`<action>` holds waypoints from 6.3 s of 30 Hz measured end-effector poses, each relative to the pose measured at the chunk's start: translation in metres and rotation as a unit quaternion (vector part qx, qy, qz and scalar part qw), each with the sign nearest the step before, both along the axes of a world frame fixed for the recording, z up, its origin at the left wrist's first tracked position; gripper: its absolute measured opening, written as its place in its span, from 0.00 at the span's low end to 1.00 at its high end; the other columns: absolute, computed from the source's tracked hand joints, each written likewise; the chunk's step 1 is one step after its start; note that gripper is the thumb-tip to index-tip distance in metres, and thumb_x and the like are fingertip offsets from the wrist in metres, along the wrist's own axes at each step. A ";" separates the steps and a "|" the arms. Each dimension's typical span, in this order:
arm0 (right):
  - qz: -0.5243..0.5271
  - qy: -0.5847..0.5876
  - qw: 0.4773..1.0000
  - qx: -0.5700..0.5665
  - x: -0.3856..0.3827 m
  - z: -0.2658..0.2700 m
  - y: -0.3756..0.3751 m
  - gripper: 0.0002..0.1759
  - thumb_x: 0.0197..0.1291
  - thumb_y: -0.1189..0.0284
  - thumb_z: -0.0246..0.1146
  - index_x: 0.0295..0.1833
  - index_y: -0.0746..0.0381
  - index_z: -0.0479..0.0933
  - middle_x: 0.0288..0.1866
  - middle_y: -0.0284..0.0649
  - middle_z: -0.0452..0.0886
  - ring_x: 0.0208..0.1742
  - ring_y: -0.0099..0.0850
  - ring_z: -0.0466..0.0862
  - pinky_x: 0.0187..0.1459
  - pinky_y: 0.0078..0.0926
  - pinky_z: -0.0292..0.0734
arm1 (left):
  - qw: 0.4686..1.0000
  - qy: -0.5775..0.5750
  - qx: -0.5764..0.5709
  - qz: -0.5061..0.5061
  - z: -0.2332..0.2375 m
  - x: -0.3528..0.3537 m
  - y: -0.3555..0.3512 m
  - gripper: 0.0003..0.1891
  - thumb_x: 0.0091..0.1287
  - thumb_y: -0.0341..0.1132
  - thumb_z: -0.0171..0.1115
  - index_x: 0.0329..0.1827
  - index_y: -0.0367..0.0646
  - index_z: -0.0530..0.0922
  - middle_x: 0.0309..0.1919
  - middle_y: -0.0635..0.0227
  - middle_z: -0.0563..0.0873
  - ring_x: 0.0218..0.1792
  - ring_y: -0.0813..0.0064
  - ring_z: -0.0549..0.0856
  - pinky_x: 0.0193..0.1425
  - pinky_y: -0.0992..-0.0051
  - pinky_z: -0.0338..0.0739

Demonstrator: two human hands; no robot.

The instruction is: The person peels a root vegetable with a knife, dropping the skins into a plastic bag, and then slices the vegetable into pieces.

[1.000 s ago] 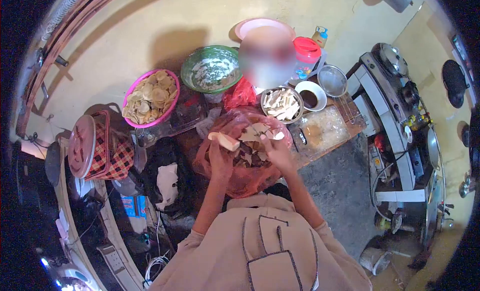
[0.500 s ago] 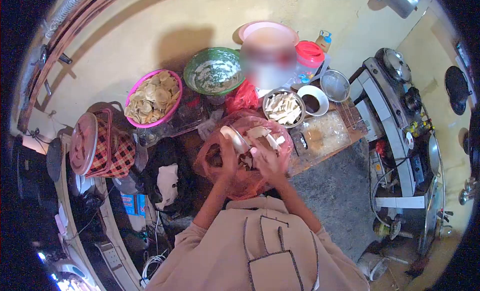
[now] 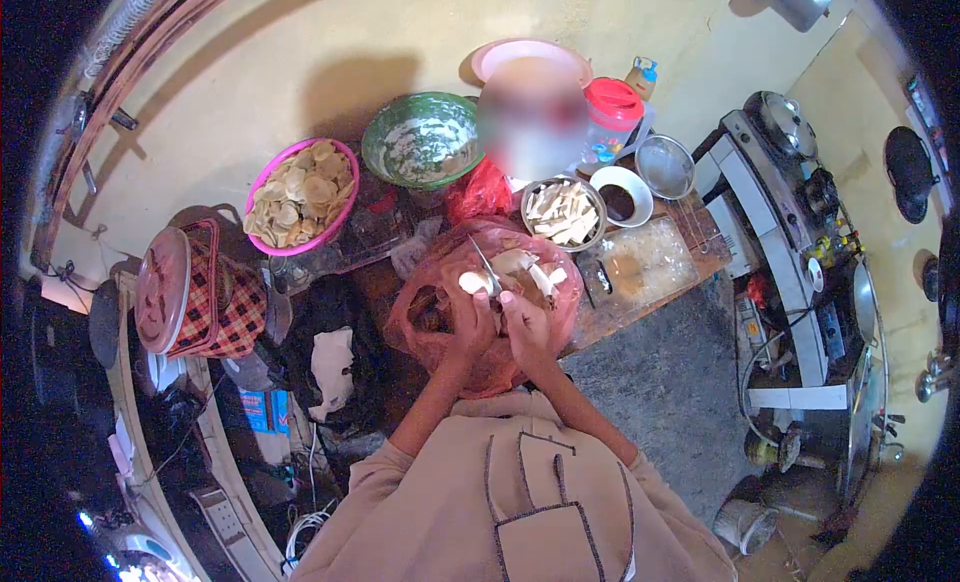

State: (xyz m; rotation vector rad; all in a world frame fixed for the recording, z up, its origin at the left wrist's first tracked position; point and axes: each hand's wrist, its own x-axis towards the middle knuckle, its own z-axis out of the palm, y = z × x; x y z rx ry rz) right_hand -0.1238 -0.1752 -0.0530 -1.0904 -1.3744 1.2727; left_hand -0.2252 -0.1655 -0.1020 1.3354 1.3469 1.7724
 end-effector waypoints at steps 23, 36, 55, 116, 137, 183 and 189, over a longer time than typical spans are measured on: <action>0.019 -0.020 0.999 -0.029 0.000 0.035 -0.005 0.20 0.64 0.61 0.50 0.24 0.62 0.71 0.18 0.23 0.63 0.21 0.12 0.60 0.22 0.14 0.54 | 0.994 0.038 0.099 0.002 0.014 -0.004 -0.006 0.23 0.66 0.51 0.43 0.55 0.44 0.58 0.44 0.60 0.70 0.46 0.66 0.73 0.60 0.59 0.61; -0.020 0.010 0.971 -0.239 0.038 0.023 0.028 0.20 0.63 0.56 0.49 0.39 0.63 0.76 0.27 0.29 0.76 0.21 0.20 0.70 0.23 0.16 0.64 | 0.809 -0.561 0.130 -0.123 0.058 -0.011 0.004 0.20 0.65 0.52 0.44 0.51 0.47 0.65 0.39 0.64 0.73 0.43 0.67 0.75 0.63 0.51 0.58; 0.012 -0.370 0.883 0.289 0.017 0.043 0.011 0.22 0.58 0.58 0.53 0.59 0.47 0.68 0.46 0.38 0.78 0.39 0.40 0.80 0.40 0.35 0.74 | 0.788 -0.603 -0.052 -0.115 0.071 -0.001 0.006 0.23 0.67 0.54 0.37 0.49 0.43 0.65 0.40 0.60 0.75 0.44 0.65 0.76 0.53 0.66 0.69; -0.045 -0.349 0.935 0.043 0.009 0.034 0.013 0.20 0.63 0.56 0.47 0.46 0.57 0.77 0.22 0.49 0.77 0.25 0.35 0.80 0.31 0.34 0.71 | 0.883 -0.464 -0.075 0.015 0.053 0.024 0.027 0.21 0.68 0.52 0.39 0.52 0.45 0.56 0.38 0.66 0.69 0.39 0.75 0.73 0.43 0.73 0.71; -0.018 0.031 0.970 -0.240 0.016 0.018 0.026 0.21 0.61 0.53 0.51 0.38 0.60 0.77 0.24 0.31 0.74 0.22 0.21 0.69 0.25 0.20 0.63 | 0.903 -0.427 -0.029 0.040 0.037 0.023 0.030 0.18 0.69 0.49 0.39 0.51 0.44 0.61 0.38 0.66 0.71 0.41 0.74 0.73 0.49 0.73 0.69; 0.018 -0.020 0.988 -0.149 0.050 -0.009 0.037 0.22 0.63 0.59 0.50 0.56 0.63 0.68 0.55 0.39 0.70 0.52 0.25 0.68 0.53 0.20 0.60 | 0.571 -0.757 -0.060 -0.312 0.043 -0.015 0.038 0.13 0.64 0.42 0.45 0.41 0.42 0.71 0.33 0.69 0.74 0.33 0.72 0.74 0.41 0.72 0.71; 0.017 0.106 0.982 -0.155 0.072 -0.013 0.043 0.22 0.62 0.48 0.42 0.42 0.55 0.69 0.18 0.26 0.62 0.15 0.16 0.58 0.18 0.14 0.53 | 0.664 -0.651 -0.129 -0.343 0.040 -0.012 0.039 0.15 0.65 0.38 0.42 0.49 0.38 0.67 0.39 0.65 0.74 0.40 0.71 0.74 0.49 0.65 0.70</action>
